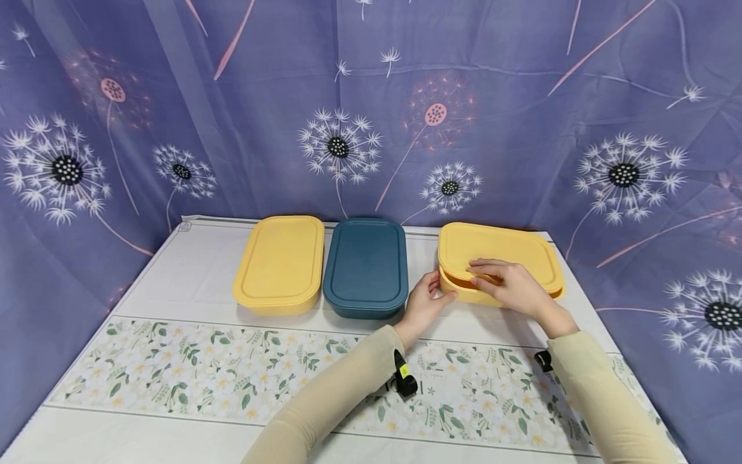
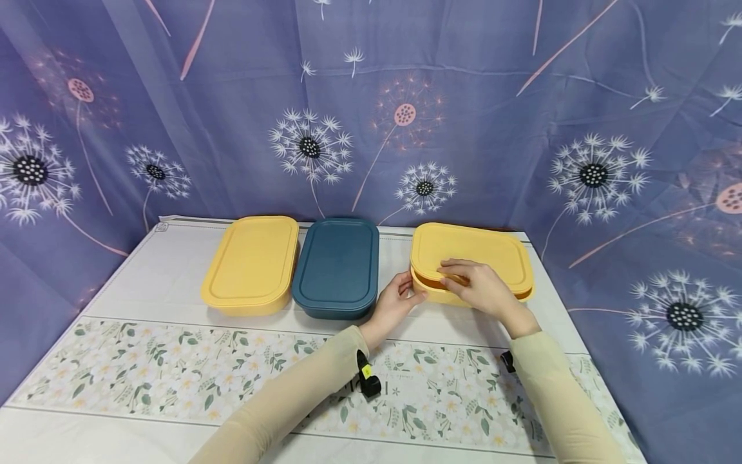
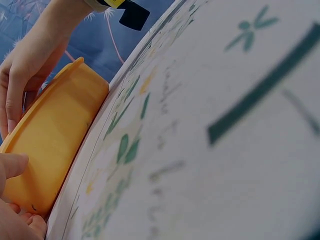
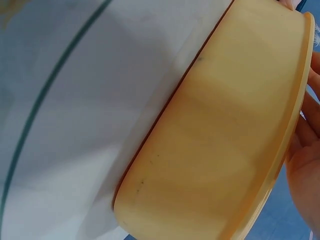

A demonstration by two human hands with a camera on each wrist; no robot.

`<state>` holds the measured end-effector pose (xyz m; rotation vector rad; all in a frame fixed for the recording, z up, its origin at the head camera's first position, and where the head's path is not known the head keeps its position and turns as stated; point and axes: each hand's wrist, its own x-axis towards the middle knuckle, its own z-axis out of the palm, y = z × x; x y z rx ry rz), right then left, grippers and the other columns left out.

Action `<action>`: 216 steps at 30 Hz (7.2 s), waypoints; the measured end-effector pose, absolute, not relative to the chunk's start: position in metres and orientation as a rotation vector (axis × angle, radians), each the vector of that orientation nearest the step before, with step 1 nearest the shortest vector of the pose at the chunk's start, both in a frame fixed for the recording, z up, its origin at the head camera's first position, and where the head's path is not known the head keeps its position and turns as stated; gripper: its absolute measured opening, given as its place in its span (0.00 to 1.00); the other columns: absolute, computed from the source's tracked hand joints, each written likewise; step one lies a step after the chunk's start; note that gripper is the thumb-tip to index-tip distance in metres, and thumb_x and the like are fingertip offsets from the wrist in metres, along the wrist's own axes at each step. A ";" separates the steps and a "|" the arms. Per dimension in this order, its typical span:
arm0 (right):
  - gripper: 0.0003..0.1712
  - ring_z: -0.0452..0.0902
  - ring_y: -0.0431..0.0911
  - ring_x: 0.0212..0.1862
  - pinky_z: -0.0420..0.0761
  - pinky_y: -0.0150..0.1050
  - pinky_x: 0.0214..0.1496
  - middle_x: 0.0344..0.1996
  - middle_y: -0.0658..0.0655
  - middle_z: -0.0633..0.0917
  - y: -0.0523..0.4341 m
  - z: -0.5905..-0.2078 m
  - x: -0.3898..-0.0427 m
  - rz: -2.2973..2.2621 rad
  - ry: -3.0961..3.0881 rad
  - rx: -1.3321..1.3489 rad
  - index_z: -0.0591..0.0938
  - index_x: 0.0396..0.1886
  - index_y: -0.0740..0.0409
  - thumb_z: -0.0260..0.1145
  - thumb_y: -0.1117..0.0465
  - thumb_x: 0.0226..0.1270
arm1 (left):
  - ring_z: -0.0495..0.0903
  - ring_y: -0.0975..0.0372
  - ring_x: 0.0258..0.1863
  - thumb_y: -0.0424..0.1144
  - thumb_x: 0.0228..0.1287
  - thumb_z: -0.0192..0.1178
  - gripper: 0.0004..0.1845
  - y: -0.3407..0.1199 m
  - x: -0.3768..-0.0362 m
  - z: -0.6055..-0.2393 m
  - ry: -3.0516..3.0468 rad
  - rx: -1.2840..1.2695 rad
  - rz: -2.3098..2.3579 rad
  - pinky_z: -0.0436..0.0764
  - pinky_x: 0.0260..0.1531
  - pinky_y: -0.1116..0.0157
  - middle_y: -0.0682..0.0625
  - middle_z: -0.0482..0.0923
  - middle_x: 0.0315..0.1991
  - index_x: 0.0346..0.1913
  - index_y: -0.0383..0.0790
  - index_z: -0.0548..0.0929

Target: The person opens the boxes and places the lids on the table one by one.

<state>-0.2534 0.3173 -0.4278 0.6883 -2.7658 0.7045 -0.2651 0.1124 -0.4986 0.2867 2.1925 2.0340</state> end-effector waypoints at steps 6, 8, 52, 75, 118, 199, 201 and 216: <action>0.18 0.76 0.59 0.63 0.74 0.58 0.62 0.59 0.59 0.83 0.318 -0.428 -0.252 0.694 -2.761 0.693 0.86 0.57 0.59 0.68 0.57 0.71 | 0.74 0.58 0.65 0.36 0.65 0.69 0.31 0.113 -0.267 -0.500 2.177 0.284 2.049 0.71 0.66 0.65 0.46 0.74 0.66 0.69 0.36 0.72; 0.19 0.76 0.59 0.63 0.74 0.58 0.62 0.59 0.59 0.83 0.319 -0.427 -0.252 0.685 -2.755 0.695 0.85 0.57 0.58 0.68 0.57 0.71 | 0.74 0.58 0.65 0.36 0.65 0.70 0.31 0.113 -0.267 -0.500 2.171 0.283 2.051 0.71 0.66 0.65 0.45 0.74 0.65 0.69 0.36 0.72; 0.22 0.80 0.62 0.55 0.80 0.60 0.54 0.55 0.63 0.85 0.339 -0.414 -0.246 0.471 -2.755 0.759 0.86 0.55 0.61 0.76 0.66 0.59 | 0.72 0.54 0.67 0.34 0.66 0.69 0.32 0.111 -0.263 -0.493 2.118 0.300 2.083 0.70 0.67 0.64 0.41 0.72 0.67 0.70 0.31 0.69; 0.21 0.81 0.61 0.54 0.80 0.60 0.53 0.55 0.63 0.84 0.341 -0.409 -0.249 0.395 -2.827 0.736 0.86 0.55 0.60 0.74 0.64 0.61 | 0.72 0.54 0.66 0.34 0.66 0.69 0.31 0.110 -0.264 -0.493 2.094 0.297 2.100 0.70 0.68 0.62 0.42 0.72 0.67 0.69 0.32 0.70; 0.22 0.80 0.62 0.55 0.80 0.60 0.54 0.55 0.64 0.84 0.360 -0.418 -0.252 0.420 -2.798 0.716 0.85 0.55 0.63 0.75 0.67 0.59 | 0.73 0.55 0.66 0.34 0.65 0.69 0.31 0.111 -0.266 -0.496 2.102 0.296 2.096 0.71 0.67 0.64 0.42 0.73 0.66 0.69 0.32 0.70; 0.16 0.82 0.56 0.41 0.72 0.31 0.43 0.40 0.60 0.88 0.367 -0.416 -0.259 0.605 -2.352 0.434 0.87 0.46 0.61 0.73 0.75 0.58 | 0.74 0.55 0.64 0.33 0.62 0.72 0.31 0.115 -0.269 -0.498 2.129 0.250 2.099 0.73 0.65 0.64 0.44 0.75 0.64 0.66 0.33 0.73; 0.15 0.83 0.56 0.41 0.72 0.31 0.43 0.40 0.61 0.88 0.367 -0.415 -0.258 0.605 -2.353 0.429 0.87 0.46 0.61 0.73 0.74 0.59 | 0.74 0.55 0.64 0.32 0.62 0.72 0.31 0.115 -0.269 -0.498 2.122 0.252 2.104 0.72 0.65 0.64 0.43 0.75 0.64 0.66 0.33 0.73; 0.15 0.82 0.56 0.40 0.64 0.15 0.48 0.42 0.62 0.87 0.371 -0.413 -0.260 0.622 -2.322 0.403 0.87 0.46 0.63 0.73 0.75 0.58 | 0.75 0.54 0.63 0.31 0.60 0.72 0.30 0.115 -0.269 -0.496 2.147 0.278 2.081 0.73 0.65 0.64 0.43 0.76 0.63 0.65 0.32 0.74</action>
